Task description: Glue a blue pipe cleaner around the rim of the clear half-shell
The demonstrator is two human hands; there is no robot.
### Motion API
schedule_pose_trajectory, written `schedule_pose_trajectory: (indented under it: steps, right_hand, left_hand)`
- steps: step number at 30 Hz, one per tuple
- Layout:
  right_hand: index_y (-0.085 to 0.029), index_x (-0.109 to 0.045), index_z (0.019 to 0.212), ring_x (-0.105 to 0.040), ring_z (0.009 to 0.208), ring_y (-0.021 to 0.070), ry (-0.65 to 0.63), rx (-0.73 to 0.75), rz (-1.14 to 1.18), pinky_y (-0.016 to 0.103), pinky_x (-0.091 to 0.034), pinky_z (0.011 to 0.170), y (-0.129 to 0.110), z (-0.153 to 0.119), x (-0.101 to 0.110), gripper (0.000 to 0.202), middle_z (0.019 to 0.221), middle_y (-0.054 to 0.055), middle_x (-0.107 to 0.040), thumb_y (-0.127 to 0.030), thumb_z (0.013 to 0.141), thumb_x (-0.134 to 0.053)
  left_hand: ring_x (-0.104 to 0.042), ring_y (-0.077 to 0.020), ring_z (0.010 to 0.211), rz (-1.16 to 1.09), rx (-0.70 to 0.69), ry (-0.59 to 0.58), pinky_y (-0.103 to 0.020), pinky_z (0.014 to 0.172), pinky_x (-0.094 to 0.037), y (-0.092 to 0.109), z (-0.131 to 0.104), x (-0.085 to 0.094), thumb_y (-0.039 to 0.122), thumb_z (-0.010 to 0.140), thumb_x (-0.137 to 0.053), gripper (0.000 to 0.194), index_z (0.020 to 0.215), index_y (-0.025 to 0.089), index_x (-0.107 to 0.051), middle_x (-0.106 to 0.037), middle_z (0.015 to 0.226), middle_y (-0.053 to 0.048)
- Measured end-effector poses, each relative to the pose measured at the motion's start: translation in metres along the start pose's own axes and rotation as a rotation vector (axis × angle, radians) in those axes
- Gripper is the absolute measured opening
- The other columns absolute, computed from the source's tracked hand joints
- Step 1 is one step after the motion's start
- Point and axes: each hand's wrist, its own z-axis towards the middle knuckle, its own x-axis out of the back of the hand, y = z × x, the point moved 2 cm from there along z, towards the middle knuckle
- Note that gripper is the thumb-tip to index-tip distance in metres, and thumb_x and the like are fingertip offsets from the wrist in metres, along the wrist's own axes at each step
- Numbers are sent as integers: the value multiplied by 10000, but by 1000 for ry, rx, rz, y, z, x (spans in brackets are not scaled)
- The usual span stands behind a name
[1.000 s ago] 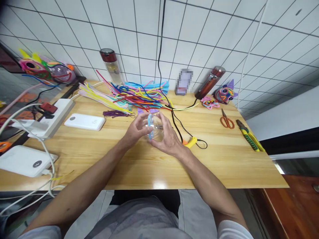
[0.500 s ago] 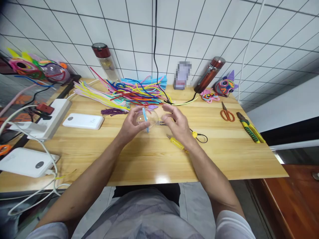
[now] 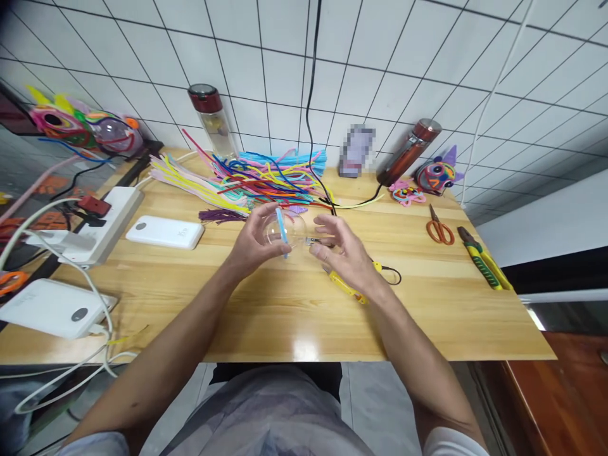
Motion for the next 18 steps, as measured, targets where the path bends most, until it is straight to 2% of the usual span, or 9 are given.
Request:
schedule_pose_trajectory:
  steps: [3, 6, 8, 11, 13, 18]
  right_hand:
    - [-378, -513, 1639, -622, 1525, 354, -111, -61, 132, 607, -583, 1189, 8, -2, -20, 860, 1729, 138, -559, -760, 921, -790]
    - [-369, -444, 1694, -564, 1587, 369, -131, -110, 232, 635, -546, 1238, 17, -3, -31, 914, 1792, 147, -475, -805, 942, -725]
    - [-359, -435, 1696, -584, 1569, 375, -129, -109, 275, 633, -562, 1223, 20, -4, -35, 896, 1784, 152, -480, -798, 961, -701]
    - [-366, -418, 1700, -623, 1520, 389, -85, -30, 261, 638, -607, 1168, 21, -9, -38, 894, 1732, 155, -534, -779, 962, -707]
    - [-372, -386, 1715, -599, 1538, 393, -42, 49, 210, 643, -611, 1161, 20, -12, -38, 911, 1729, 157, -527, -758, 961, -721]
    - [-375, -318, 1738, -518, 1610, 394, 32, 233, 54, 651, -589, 1193, 19, -21, -36, 891, 1767, 158, -468, -704, 1002, -696]
  left_hand:
    - [-507, -424, 1559, 58, -40, -13, -519, 1143, -599, 0, -5, -8, 551, 610, -1075, 1004, 1471, 298, -623, -582, 1586, -144]
    - [-523, -412, 1552, 77, -113, -46, -524, 1157, -598, 1, -10, -16, 539, 673, -1052, 967, 1500, 314, -604, -579, 1593, -145]
    - [-493, -415, 1585, 80, -168, -82, -539, 1178, -590, 3, -14, -19, 519, 685, -1053, 1007, 1542, 326, -561, -535, 1639, -154]
    - [-427, -424, 1640, 89, -242, -127, -587, 1272, -512, 9, -18, -19, 552, 680, -1051, 1088, 1597, 342, -505, -469, 1702, -165]
    - [-402, -422, 1657, 103, -269, -134, -598, 1308, -469, 14, -20, -15, 579, 706, -1029, 1066, 1603, 346, -502, -455, 1716, -163]
    - [-464, -401, 1615, 146, -320, -149, -564, 1273, -495, 24, -24, -9, 574, 883, -899, 775, 1549, 329, -587, -547, 1655, -156]
